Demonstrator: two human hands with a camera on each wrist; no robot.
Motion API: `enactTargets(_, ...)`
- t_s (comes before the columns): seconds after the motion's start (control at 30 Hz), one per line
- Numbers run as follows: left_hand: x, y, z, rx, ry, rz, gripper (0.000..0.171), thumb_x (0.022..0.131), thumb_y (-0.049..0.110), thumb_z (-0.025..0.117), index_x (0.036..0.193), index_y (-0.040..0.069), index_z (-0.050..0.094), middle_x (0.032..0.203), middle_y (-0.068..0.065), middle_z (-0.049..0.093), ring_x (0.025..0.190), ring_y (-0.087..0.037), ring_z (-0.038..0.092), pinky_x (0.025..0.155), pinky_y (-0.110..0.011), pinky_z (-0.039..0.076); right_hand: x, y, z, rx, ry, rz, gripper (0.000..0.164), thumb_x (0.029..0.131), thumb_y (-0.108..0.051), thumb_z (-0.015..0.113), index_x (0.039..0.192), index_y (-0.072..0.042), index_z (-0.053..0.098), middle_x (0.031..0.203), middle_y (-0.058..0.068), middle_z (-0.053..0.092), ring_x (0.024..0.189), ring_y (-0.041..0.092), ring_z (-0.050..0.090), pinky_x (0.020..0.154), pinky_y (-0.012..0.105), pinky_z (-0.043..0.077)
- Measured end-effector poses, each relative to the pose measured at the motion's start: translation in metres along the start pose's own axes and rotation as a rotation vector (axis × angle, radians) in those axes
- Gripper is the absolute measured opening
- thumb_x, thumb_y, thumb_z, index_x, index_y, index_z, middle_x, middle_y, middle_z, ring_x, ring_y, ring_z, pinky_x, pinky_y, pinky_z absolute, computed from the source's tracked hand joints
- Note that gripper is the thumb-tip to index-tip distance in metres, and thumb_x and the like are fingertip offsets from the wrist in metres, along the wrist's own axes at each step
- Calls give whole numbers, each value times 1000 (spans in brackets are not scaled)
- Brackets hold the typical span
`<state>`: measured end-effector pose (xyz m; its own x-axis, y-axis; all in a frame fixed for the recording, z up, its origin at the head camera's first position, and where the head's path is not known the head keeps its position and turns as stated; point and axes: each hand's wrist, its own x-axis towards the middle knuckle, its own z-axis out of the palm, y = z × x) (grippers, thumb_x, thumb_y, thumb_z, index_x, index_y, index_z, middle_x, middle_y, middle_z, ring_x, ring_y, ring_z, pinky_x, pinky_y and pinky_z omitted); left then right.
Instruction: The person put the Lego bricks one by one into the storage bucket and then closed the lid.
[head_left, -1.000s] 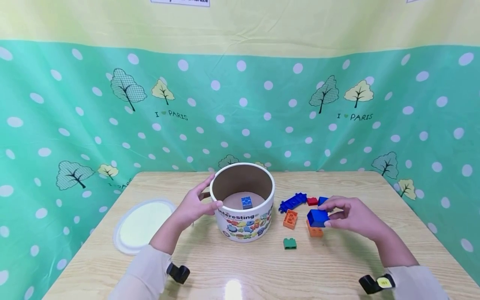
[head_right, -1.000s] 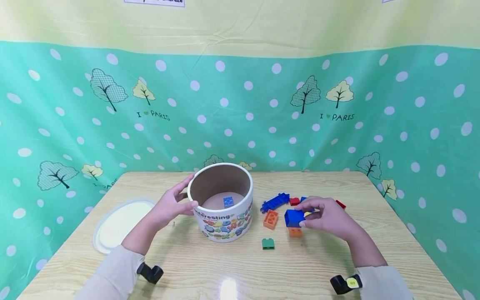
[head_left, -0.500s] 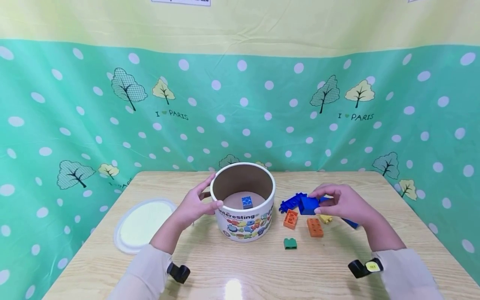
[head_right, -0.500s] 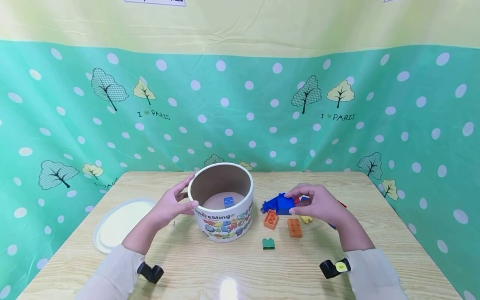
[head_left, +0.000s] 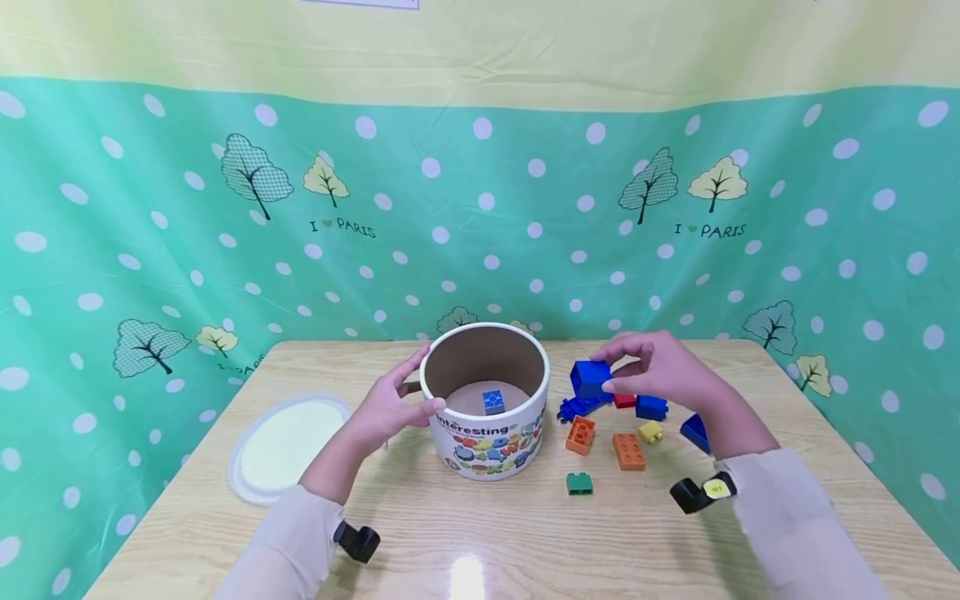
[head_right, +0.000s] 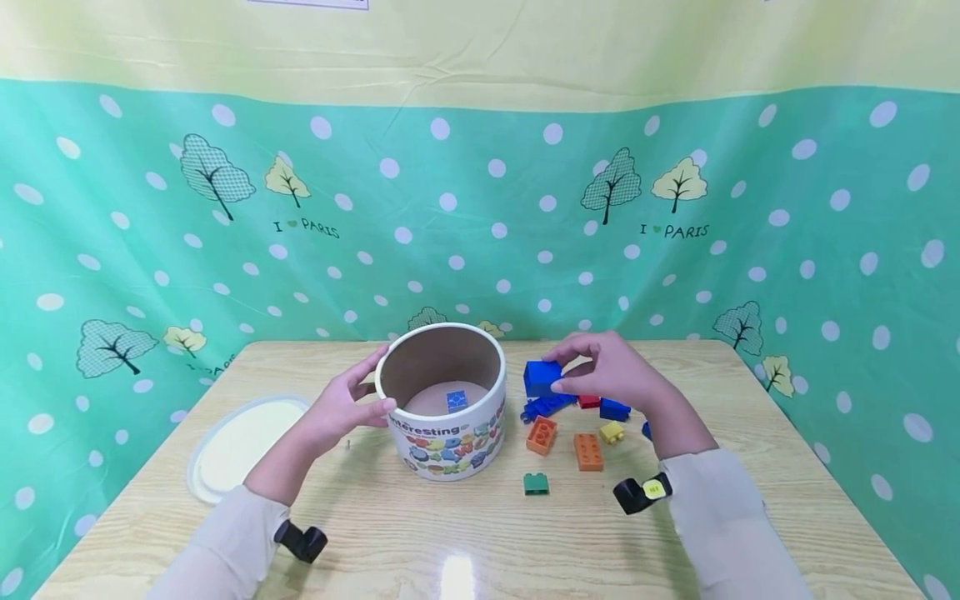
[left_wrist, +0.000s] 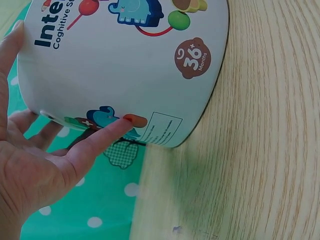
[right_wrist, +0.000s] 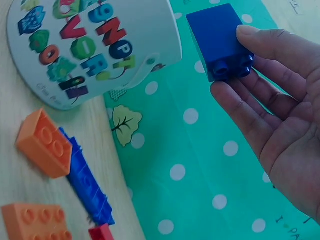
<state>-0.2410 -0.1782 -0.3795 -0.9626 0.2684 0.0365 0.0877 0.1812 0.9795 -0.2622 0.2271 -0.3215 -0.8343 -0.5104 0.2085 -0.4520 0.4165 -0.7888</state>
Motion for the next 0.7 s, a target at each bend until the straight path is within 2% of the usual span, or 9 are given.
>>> enactTargets(0.13, 1, -1, 0, 2, -8, 5, 96, 80, 24, 82, 156, 26, 24, 160, -7, 18, 134, -47, 36, 80, -49, 57, 10, -7, 0, -8, 6, 1, 35, 82, -14, 79, 116, -6, 70, 109, 9, 65, 98, 25, 66, 81, 33, 57)
enactTargets(0.33, 1, -1, 1, -2, -6, 11, 94, 80, 21, 81, 156, 25, 25, 159, -8, 19, 134, -47, 36, 78, -48, 58, 27, -17, 2, -21, 0, 8, 34, 82, -18, 80, 113, -9, 71, 109, 7, 67, 101, 25, 64, 85, 35, 56)
enactTargets(0.7, 1, -3, 0, 9, -6, 12, 93, 81, 23, 81, 155, 28, 26, 158, -7, 22, 134, -45, 37, 80, -50, 57, 55, -33, 9, 60, -21, 39, 35, 81, -15, 81, 113, -6, 71, 112, 11, 66, 98, 27, 66, 84, 38, 57)
